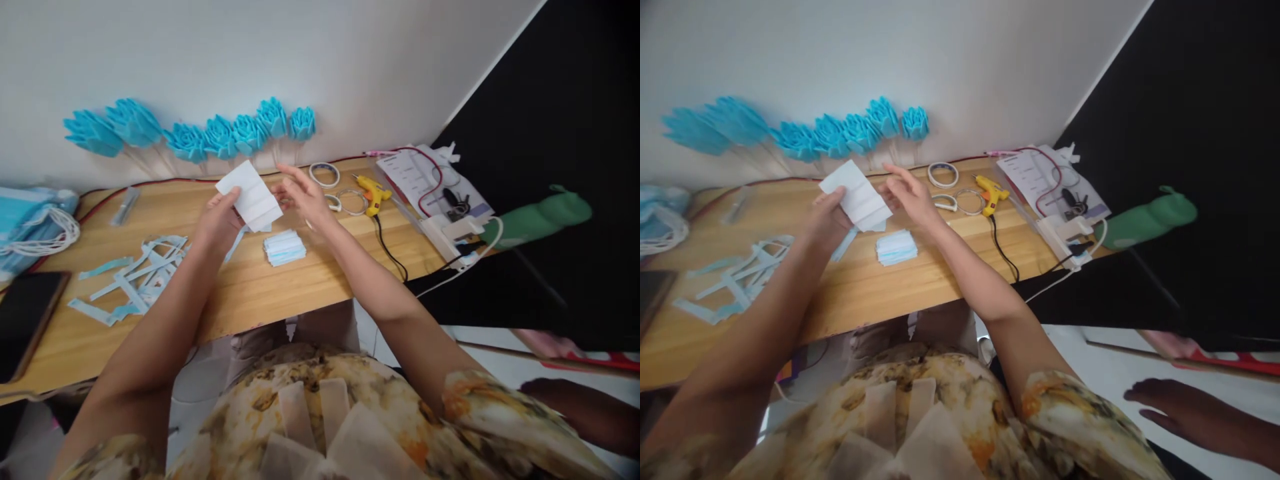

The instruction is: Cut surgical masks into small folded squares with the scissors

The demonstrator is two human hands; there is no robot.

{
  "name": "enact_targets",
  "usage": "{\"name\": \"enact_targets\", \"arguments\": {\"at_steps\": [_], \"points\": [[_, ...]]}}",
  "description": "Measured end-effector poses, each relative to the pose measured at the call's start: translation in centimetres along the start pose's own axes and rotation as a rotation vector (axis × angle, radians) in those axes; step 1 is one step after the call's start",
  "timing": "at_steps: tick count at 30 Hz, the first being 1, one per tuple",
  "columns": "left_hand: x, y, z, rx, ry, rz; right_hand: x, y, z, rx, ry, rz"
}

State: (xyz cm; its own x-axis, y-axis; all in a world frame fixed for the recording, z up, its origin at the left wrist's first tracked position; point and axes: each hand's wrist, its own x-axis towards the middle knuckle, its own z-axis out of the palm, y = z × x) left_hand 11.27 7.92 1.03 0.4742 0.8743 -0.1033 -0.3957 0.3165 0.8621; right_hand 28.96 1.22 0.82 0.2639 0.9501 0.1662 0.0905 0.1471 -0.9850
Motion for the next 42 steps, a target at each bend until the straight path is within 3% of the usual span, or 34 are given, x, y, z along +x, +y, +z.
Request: {"name": "enact_targets", "arguments": {"at_steps": [4, 8, 10, 12, 15, 18, 25, 32, 37, 42], "points": [[0.1, 0.1, -0.2, -0.064, -0.007, 0.012, 0.3, 0.2, -1.4, -0.190, -0.009, -0.160], [0.4, -0.1, -0.4, -0.063, -0.031, -0.015, 0.6, -0.3, -2.3, -0.517, -0.047, -0.542], [0.5, -0.3, -0.5, -0.075, -0.035, -0.025, 0.8, -0.8, -2.3, -0.641, -0.104, -0.690], [0.6, -0.4, -0.6, -0.081, -0.035, -0.025, 1.0, -1.4, -2.2, -0.708, -0.204, -0.745], [0.7, -0.4, -0.7, -0.077, -0.039, -0.016, 1.1, -2.0, -2.1, -0.714, -0.370, -0.725], [0.8, -0.5, -0.9, -0.086, -0.026, 0.012, 0.9, -2.0, -2.2, -0.689, -0.425, -0.682], [0.7, -0.9, -0.7, -0.080, -0.045, 0.039, 0.3, -1.1, -1.8, -0.660, -0.299, -0.495], [-0.4, -0.7, 0.0, 0.012, -0.115, 0.041, 1.1, -2.9, -0.5, -0.502, -0.086, -0.492], [-0.7, -0.7, 0.1, 0.063, -0.159, 0.044, 1.7, -2.9, 0.0, -0.328, -0.097, -0.316], [-0.6, -0.9, -0.1, 0.086, -0.178, 0.043, 1.6, -2.3, 0.4, -0.229, -0.052, -0.244]]}}
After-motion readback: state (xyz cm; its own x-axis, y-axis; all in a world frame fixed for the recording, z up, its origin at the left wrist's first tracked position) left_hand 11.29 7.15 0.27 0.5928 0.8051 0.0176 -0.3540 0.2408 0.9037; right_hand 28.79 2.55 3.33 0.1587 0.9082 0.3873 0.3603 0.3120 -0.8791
